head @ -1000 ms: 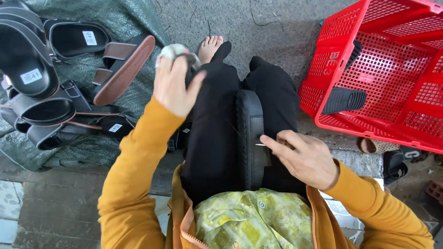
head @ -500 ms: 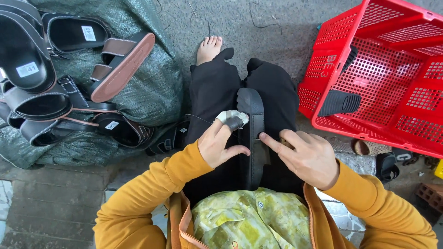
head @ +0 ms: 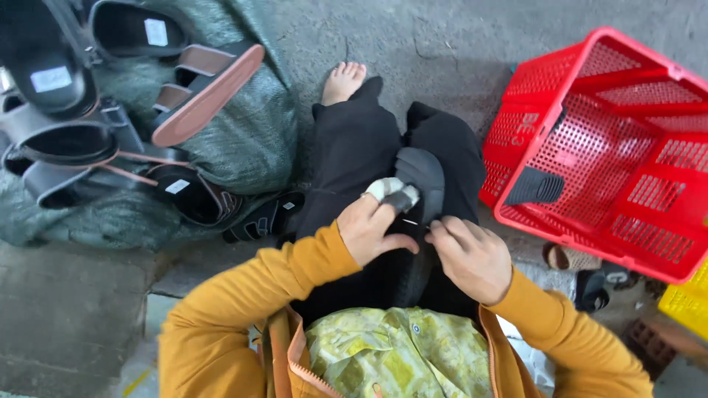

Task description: Hand-stitching the sole of a sandal to the upper part using a stitching tool and thread.

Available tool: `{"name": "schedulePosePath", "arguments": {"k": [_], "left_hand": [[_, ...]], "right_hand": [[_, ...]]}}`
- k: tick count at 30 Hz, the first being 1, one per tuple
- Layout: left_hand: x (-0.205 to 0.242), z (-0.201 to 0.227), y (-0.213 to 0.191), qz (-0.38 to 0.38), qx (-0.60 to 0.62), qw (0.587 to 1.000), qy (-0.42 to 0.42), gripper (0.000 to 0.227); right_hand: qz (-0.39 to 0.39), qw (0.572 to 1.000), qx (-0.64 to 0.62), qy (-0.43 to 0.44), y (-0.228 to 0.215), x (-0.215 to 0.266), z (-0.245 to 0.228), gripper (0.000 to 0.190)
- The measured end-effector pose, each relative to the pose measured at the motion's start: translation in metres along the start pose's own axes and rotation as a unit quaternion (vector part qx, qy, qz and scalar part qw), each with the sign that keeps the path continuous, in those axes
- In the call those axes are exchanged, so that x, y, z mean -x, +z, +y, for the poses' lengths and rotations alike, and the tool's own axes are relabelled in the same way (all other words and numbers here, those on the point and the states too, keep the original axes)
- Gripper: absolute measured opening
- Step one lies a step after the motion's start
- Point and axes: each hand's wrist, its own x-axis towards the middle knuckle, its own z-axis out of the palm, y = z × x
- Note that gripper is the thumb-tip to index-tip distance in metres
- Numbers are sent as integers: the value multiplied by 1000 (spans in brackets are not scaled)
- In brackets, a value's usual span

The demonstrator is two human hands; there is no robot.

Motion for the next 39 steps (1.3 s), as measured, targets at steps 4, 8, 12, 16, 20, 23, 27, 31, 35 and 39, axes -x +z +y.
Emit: {"name": "schedulePosePath", "arguments": {"k": [4,8,12,16,20,23,27,31,35,39], "left_hand": [[38,17,-3,28,15,998,-61,38],[28,35,-23,-2,555,776,-299,15],[49,-5,20,2,420,851,-314,21],[25,11,10,-78,435,822,-360,40],[13,21,1,-29,118,988,-100,22],[16,29,3,-32,22,999,22,17],[22,28,3,59,3,993,105,24],[22,38,-1,110,11,987,117,12],[25,38,0,120,21,990,75,15],[33,24,-28,-120,-174,972,-101,60]], "right_hand": [[30,996,-75,30,-10,-8,-3,19],[70,983,-153,75,-15,-11,-7,30],[68,985,-144,61,-27,-24,-8,27],[-2,998,-48,51,-51,-17,4,30],[-186,982,36,-4,-91,-12,22,45],[-173,981,-65,53,-85,-9,16,38],[-77,973,-178,123,-47,4,14,27],[-115,968,-189,114,-53,-10,12,18],[163,746,-547,343,-54,14,33,16],[160,751,-563,307,-50,-7,25,33]]}}
